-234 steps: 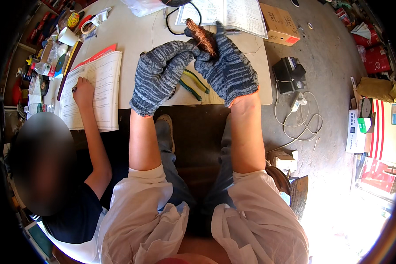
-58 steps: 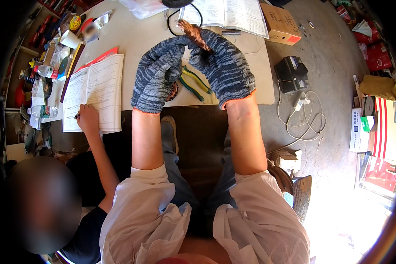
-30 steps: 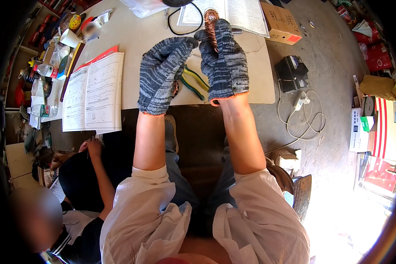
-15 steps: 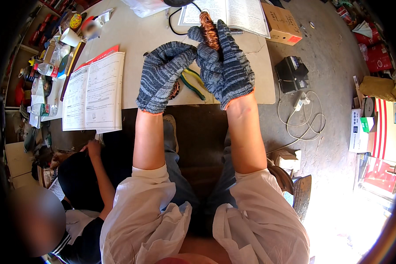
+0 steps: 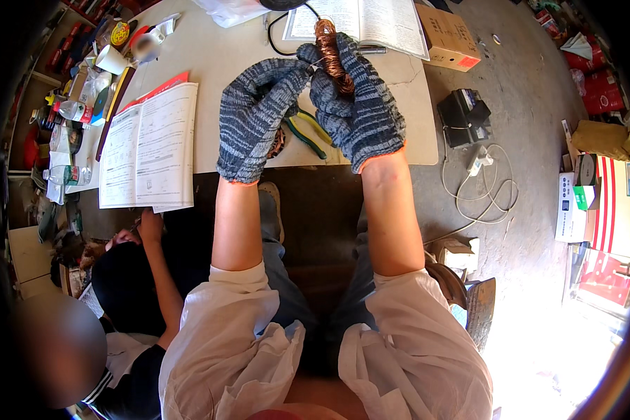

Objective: The person sits at a table and winds a copper wire around a cylindrical metal component using gloved hands. They repeatedly wrap the wire, adjust the coil, and inspect the assembly while referencing an open manual on the table.

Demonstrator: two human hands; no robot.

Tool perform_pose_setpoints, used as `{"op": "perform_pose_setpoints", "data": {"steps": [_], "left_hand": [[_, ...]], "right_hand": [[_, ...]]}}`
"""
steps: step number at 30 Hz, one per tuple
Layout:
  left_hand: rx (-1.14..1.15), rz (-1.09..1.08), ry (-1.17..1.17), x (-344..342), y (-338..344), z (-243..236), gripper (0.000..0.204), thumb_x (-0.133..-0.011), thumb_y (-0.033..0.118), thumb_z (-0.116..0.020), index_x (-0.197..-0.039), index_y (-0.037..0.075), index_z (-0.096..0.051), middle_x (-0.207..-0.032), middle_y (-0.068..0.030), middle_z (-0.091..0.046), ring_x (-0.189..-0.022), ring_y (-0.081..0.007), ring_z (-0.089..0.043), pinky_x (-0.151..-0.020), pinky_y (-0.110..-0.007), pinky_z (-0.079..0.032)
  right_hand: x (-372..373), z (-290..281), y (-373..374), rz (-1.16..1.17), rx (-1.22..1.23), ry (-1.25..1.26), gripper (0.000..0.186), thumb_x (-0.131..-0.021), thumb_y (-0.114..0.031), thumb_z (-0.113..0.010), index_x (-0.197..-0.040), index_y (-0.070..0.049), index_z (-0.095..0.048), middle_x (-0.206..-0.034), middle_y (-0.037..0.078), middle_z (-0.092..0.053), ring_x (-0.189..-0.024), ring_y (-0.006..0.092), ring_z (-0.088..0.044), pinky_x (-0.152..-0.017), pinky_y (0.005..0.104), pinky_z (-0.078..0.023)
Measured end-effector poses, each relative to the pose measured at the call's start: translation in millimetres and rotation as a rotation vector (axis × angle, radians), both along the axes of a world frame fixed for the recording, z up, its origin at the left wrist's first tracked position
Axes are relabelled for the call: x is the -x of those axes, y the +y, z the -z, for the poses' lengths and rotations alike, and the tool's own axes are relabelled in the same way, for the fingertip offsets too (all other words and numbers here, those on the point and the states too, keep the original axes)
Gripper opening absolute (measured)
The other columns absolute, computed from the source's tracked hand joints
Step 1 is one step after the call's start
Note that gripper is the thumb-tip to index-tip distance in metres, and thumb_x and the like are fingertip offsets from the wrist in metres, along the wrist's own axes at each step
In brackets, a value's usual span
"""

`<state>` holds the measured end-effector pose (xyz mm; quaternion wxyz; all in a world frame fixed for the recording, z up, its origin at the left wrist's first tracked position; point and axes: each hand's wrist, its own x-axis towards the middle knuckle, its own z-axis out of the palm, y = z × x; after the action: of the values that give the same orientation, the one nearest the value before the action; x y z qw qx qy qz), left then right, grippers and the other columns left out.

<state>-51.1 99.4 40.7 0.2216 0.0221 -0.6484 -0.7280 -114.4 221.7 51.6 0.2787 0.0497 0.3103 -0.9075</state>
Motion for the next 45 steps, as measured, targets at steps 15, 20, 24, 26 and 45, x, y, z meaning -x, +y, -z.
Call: {"op": "perform_pose_setpoints", "data": {"steps": [15, 20, 24, 26, 45], "left_hand": [[0.303, -0.084, 0.102, 2, -3, 7, 0.018, -0.080, 0.001, -0.062, -0.097, -0.001, -0.065, -0.088, -0.0101, -0.066, -0.076, -0.0125, -0.062, -0.070, -0.025, -0.049], [0.335, -0.059, 0.052, -5, -3, 0, 0.020, -0.082, 0.002, -0.059, -0.102, -0.001, -0.065, -0.092, -0.0104, -0.067, -0.083, -0.0131, -0.062, -0.077, -0.025, -0.049], [0.323, -0.040, 0.096, 2, 3, 0, 0.021, -0.082, 0.002, -0.059, -0.101, -0.001, -0.065, -0.092, -0.0108, -0.067, -0.082, -0.0132, -0.062, -0.077, -0.026, -0.049], [0.326, -0.066, 0.065, -6, -5, -3, 0.021, -0.081, 0.002, -0.059, -0.101, -0.001, -0.065, -0.091, -0.0109, -0.067, -0.082, -0.0134, -0.062, -0.076, -0.025, -0.049], [0.165, 0.007, -0.038, -4, 5, -5, 0.027, -0.085, 0.007, -0.058, -0.111, 0.000, -0.061, -0.100, -0.0079, -0.065, -0.087, -0.0100, -0.059, -0.078, -0.024, -0.047]], "right_hand": [[0, -1, 0, 0.027, -0.147, 0.190, 0.029, -0.089, -0.021, -0.054, -0.109, -0.001, -0.058, -0.099, 0.011, -0.064, -0.082, 0.0132, -0.058, -0.064, 0.0193, -0.046], [-4, 3, -6, 0.104, -0.130, 0.250, 0.027, -0.089, -0.013, -0.052, -0.111, 0.001, -0.056, -0.104, 0.012, -0.063, -0.095, 0.0174, -0.059, -0.080, 0.0231, -0.046], [-1, 16, -5, 0.175, -0.401, 0.638, 0.025, -0.090, -0.006, -0.047, -0.113, 0.003, -0.053, -0.107, 0.011, -0.062, -0.095, 0.0160, -0.058, -0.082, 0.0243, -0.046], [-7, 9, -12, 0.118, -0.435, 0.570, 0.026, -0.089, -0.001, -0.046, -0.114, 0.003, -0.052, -0.109, 0.011, -0.061, -0.096, 0.0151, -0.057, -0.083, 0.0244, -0.046], [-1, 30, -3, 0.414, -0.897, 1.248, 0.040, -0.076, 0.008, -0.061, -0.115, 0.000, -0.053, -0.100, 0.009, -0.060, -0.072, 0.0128, -0.057, -0.061, 0.0246, -0.050]]}}
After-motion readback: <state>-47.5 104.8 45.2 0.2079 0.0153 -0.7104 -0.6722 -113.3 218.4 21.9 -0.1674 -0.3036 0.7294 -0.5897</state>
